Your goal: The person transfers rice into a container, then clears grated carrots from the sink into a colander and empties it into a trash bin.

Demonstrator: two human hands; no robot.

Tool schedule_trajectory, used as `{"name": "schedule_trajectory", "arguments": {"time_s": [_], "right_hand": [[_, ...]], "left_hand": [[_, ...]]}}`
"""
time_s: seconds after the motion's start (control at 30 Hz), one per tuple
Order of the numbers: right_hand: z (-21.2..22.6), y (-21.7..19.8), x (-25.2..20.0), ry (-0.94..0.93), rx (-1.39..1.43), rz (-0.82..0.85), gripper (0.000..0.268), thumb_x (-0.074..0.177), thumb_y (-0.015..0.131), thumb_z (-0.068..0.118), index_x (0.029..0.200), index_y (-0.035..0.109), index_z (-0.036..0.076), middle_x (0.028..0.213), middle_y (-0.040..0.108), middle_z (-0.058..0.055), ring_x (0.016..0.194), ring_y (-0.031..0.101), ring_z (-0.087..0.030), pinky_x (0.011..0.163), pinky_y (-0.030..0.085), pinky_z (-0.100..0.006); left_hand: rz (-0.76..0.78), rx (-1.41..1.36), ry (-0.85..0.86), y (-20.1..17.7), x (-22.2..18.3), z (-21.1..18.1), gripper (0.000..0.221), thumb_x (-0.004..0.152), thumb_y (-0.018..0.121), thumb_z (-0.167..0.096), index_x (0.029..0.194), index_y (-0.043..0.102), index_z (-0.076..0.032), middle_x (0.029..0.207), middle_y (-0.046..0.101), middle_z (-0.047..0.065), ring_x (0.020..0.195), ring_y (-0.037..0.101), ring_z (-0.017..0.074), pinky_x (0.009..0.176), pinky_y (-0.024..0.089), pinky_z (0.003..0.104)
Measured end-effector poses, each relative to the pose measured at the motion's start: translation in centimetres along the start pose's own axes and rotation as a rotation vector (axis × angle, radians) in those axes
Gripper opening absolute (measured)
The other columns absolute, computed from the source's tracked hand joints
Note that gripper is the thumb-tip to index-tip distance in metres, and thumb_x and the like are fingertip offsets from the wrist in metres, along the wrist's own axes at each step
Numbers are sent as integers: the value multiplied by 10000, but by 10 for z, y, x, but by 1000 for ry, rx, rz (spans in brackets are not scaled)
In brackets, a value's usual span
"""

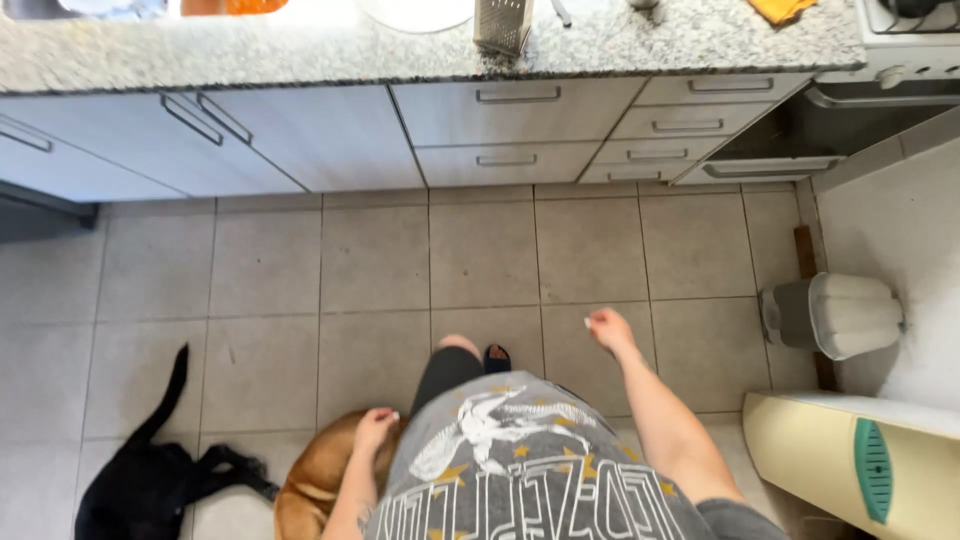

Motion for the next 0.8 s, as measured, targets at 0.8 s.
{"name": "schedule_trajectory", "arguments": {"time_s": [0.8], "right_hand": [[345,-353,178,-341,827,-822,170,908,610,21,1040,580,123,835,663,-67,704,646,-74,516,477,-93]], "left_hand": [[-126,-541,610,-261,134,-677,185,873,668,-221,1053,678,-178,965,685,28,831,653,138,783,503,296]]}}
Point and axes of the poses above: each hand's wrist, its own x-axis towards the middle knuckle, its own y-axis out of the palm, z = x × y, the point moved 4 cm from there along x, towards the middle knuckle
